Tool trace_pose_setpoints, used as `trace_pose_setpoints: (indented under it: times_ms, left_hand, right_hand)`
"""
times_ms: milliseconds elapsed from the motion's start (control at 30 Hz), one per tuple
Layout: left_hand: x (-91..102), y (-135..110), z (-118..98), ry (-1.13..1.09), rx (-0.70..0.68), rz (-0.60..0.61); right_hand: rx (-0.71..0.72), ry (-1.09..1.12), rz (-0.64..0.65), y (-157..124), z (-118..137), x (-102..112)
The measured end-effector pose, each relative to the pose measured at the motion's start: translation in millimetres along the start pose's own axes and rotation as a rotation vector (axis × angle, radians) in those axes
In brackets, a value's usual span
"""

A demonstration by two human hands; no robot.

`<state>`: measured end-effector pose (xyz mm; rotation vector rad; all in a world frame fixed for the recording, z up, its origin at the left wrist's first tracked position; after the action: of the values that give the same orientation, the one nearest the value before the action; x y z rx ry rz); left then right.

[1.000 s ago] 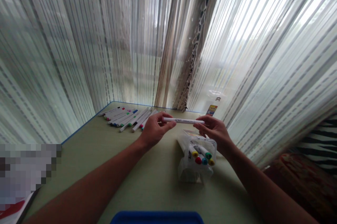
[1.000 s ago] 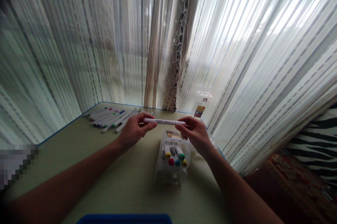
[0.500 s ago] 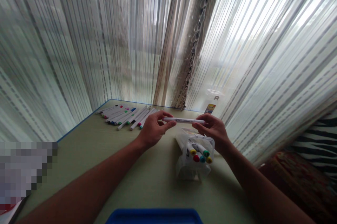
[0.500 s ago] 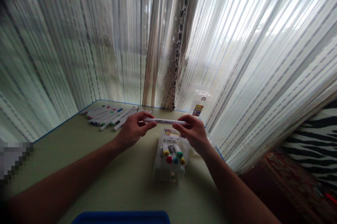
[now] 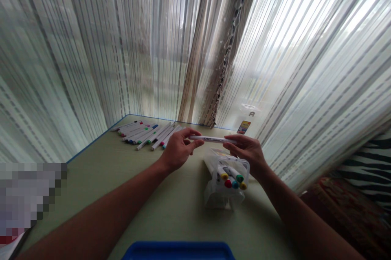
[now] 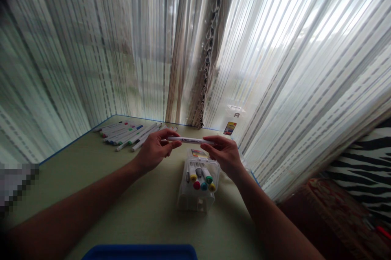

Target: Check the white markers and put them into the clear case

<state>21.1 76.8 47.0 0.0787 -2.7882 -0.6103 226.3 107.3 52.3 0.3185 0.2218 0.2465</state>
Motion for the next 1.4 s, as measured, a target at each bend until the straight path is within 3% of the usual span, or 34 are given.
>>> trace_pose_setpoints:
  times_ms: [833, 1200, 1400]
  left_hand:
    - [-2.1, 0, 5, 0.002, 0.036, -0.008]
    - [-3.5, 1, 18, -0.199, 0.156, -0.008]
    - [-4.4, 0, 14, -0.188, 0.132, 0.006]
  right_hand:
    - [0.035, -0.030, 0.007, 0, 5, -1]
    - [-0.029, 0.111, 0.034, 3, -5, 2]
    - [-0.014, 0.111, 0.016, 4, -3, 4]
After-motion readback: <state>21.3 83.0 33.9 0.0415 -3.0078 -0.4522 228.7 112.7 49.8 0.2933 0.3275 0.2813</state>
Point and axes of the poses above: each hand's wrist, its own y-axis towards the middle knuckle, its own x-axis out of the back of the hand, z = x × y, the point moved 9 cm from there along y, towards the middle knuckle, and after that the axes turned 13 degrees about y, right-handed, at the moved point
